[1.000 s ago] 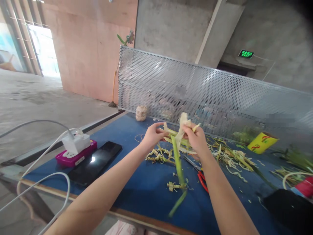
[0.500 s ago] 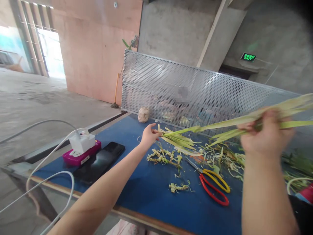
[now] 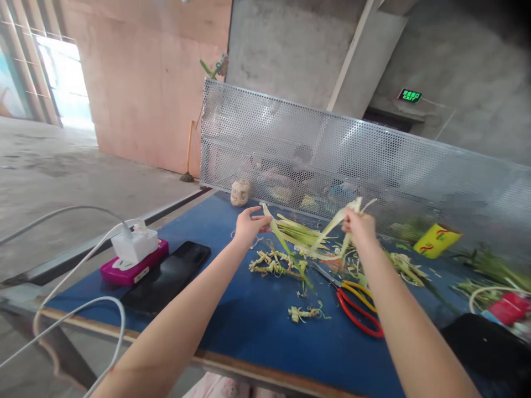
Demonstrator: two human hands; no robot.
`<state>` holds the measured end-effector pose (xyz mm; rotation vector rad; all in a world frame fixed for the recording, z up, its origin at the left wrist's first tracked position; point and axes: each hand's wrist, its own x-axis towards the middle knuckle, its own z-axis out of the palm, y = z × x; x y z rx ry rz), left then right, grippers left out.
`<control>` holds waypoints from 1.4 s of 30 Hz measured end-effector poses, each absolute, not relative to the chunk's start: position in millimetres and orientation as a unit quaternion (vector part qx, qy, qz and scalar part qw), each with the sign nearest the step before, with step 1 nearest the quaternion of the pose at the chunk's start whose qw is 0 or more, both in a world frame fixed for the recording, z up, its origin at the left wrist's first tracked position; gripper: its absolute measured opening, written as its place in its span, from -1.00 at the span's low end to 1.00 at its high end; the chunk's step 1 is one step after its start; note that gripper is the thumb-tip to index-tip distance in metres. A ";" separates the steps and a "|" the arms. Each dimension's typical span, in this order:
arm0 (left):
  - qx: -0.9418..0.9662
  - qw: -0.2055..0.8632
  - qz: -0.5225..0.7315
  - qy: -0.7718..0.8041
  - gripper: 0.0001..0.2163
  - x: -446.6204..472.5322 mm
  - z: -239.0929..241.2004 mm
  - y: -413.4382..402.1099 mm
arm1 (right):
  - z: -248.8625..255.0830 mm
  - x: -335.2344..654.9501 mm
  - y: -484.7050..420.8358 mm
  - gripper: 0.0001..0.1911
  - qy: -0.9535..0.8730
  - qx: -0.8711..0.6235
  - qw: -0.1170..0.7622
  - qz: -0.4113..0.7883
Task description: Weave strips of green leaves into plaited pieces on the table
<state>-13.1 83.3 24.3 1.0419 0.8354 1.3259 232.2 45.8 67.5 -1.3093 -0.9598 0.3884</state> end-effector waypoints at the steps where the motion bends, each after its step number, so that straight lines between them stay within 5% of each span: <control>1: 0.448 0.591 0.567 0.357 -0.45 -13.5 24.7 81.9 | 56.6 226.5 54.1 -0.63 -0.419 -0.595 0.662 0.179; 13: 0.468 0.675 0.482 0.306 -0.43 -0.1 25.1 64.5 | 54.4 182.3 31.2 -0.82 -0.557 -0.648 0.472 0.218; 17: 0.471 0.705 0.445 0.289 -0.44 8.7 26.4 53.1 | 54.1 156.7 20.4 -0.85 -0.710 -0.590 0.374 0.087; 27: 0.518 0.650 0.481 0.280 -0.43 10.1 38.5 41.5 | 59.6 151.1 11.4 -0.86 -0.689 -0.563 0.454 0.048; 37: 0.519 0.639 0.503 0.262 -0.54 8.4 34.7 46.1 | 60.7 149.0 6.7 -0.74 -0.769 -0.564 0.297 0.044; 42: 0.532 0.652 0.469 0.266 -0.53 8.5 33.5 45.1 | 54.9 153.6 5.4 -0.76 -0.763 -0.572 0.287 0.089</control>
